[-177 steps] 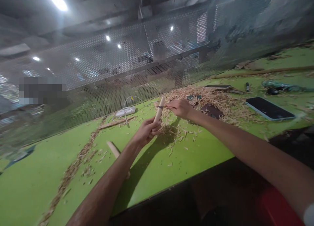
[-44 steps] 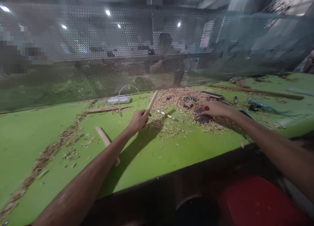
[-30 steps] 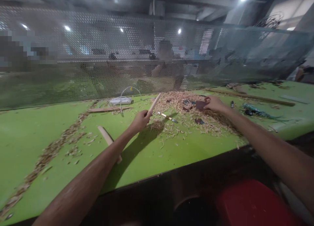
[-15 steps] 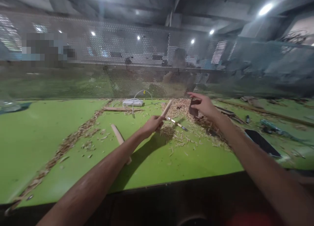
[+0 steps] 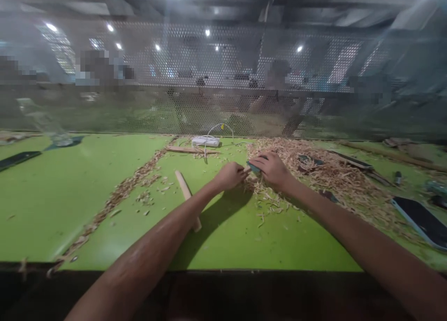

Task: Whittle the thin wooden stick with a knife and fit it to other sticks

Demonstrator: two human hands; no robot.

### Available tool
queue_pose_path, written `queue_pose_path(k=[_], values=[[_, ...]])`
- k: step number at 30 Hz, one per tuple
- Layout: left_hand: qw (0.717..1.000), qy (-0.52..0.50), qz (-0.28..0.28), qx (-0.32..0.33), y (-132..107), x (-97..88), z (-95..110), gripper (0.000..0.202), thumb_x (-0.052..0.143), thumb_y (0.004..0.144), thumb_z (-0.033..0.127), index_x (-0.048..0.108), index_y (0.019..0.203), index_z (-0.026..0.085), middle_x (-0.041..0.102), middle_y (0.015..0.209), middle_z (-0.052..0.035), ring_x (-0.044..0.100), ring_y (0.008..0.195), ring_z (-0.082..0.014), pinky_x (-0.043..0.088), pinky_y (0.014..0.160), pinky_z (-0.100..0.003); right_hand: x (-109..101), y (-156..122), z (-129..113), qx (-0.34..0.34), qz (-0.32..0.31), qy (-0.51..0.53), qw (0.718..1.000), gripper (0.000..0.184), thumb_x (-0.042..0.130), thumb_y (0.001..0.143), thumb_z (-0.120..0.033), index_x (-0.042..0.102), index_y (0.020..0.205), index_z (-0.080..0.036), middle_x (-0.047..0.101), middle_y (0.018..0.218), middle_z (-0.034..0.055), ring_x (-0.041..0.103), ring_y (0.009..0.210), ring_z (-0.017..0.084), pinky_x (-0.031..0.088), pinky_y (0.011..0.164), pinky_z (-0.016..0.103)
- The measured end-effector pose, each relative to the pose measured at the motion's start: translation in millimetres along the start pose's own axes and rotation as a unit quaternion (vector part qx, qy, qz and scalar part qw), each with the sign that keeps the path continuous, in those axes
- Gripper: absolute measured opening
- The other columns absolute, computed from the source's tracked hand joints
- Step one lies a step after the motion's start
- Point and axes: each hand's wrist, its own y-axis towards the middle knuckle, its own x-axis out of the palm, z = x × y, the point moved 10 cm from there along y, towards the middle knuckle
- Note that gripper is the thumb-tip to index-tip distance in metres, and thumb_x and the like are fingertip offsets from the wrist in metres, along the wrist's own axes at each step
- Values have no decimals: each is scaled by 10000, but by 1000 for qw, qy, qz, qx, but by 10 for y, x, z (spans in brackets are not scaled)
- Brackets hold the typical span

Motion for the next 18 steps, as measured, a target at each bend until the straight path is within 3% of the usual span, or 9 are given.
queue_pose_path(k=[5,8,14,18], values=[[999,14,7,37,42,-124,-62,280,658,876,306,735,685,116,553,535,11,366,465,-85,222,510,-262,201,-86,-45,-1,-8,-6,1000,446,444,1040,-232,670,1425,-218,706,1360,123,657,1244,340,540,1055,581],[999,2,-13,52,51,-116,-32,333,667,880,382,773,733,103,567,542,5,362,461,-88,227,501,-258,280,-121,-46,-11,-6,9,1000,465,473,1025,-247,638,1459,-243,693,1386,103,650,1275,326,531,1086,581],[999,37,8,34,89,-99,-82,365,674,873,420,801,799,86,592,562,4,371,474,-89,228,505,-253,291,-165,64,20,11,32,999,471,508,999,-219,658,1440,-294,704,1366,81,649,1278,330,554,1069,592],[997,66,7,31,60,-59,-182,359,634,902,405,786,770,108,588,579,4,394,498,-98,227,517,-252,328,-179,64,36,2,64,997,443,463,1030,-197,705,1382,-312,755,1244,82,718,1133,309,627,962,547]])
